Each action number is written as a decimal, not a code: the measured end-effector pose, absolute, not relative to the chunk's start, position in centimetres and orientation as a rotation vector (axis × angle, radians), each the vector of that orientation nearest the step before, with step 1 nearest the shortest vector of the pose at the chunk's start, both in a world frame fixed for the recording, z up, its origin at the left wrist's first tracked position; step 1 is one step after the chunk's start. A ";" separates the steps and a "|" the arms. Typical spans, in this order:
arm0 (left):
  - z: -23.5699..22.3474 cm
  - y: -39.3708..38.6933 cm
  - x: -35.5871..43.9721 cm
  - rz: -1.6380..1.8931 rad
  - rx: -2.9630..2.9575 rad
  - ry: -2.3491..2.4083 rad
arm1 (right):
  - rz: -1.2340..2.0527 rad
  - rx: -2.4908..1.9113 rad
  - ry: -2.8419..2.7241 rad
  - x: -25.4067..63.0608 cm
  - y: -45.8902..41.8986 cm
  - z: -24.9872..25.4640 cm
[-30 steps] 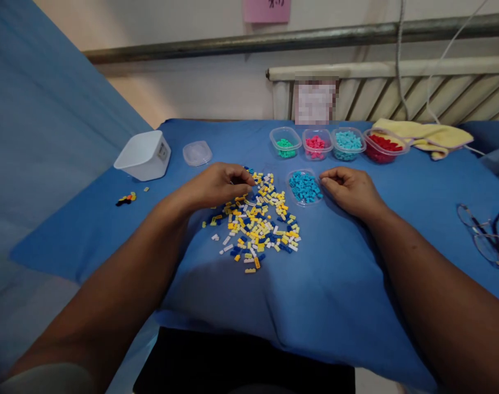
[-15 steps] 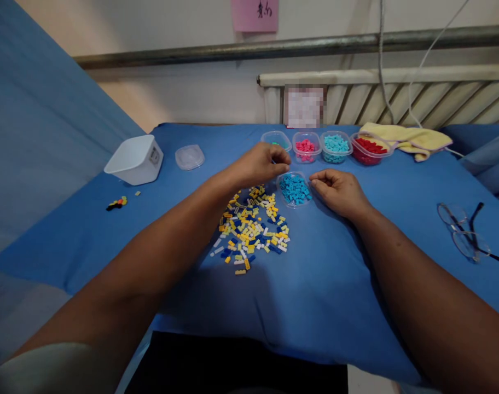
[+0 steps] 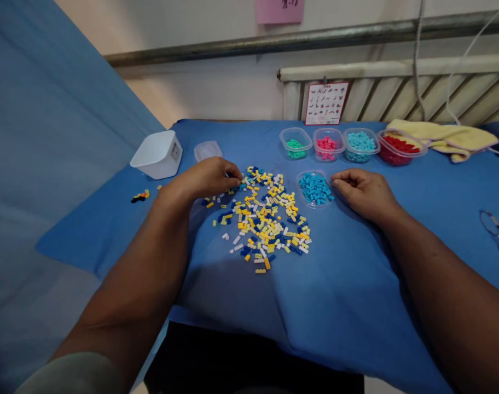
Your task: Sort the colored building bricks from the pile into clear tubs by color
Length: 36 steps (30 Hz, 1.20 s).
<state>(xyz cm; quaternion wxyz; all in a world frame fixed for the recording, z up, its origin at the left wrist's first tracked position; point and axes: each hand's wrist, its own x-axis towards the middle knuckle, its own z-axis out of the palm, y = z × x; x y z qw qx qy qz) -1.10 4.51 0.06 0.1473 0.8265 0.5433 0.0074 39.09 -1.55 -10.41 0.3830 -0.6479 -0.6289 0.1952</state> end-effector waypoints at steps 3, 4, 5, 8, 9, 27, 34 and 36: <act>-0.2 4.2 -0.9 -0.111 2.406 1.521 | 0.499 -1.676 -1.587 38.9 -1.8 -10.2; -0.2 4.1 -0.7 -0.148 2.428 1.508 | 0.502 -1.684 -1.581 38.9 -1.8 -10.2; -0.2 3.9 -0.5 -0.172 2.451 1.498 | 0.505 -1.689 -1.577 38.9 -1.9 -10.1; -0.3 3.8 -0.1 -0.179 2.495 1.481 | 0.505 -1.693 -1.586 38.9 -2.0 -10.0; -0.4 3.8 0.0 -0.174 2.496 1.478 | 0.499 -1.692 -1.590 38.9 -2.0 -10.0; -0.6 3.9 0.0 -0.148 2.560 1.413 | 0.501 -1.701 -1.594 38.9 -2.0 -9.9; -1.1 4.0 -0.2 -0.151 2.576 1.378 | 0.487 -1.695 -1.603 39.1 -1.9 -10.2; -0.9 3.9 -0.3 -0.132 2.560 1.394 | 0.492 -1.703 -1.595 39.0 -1.9 -10.1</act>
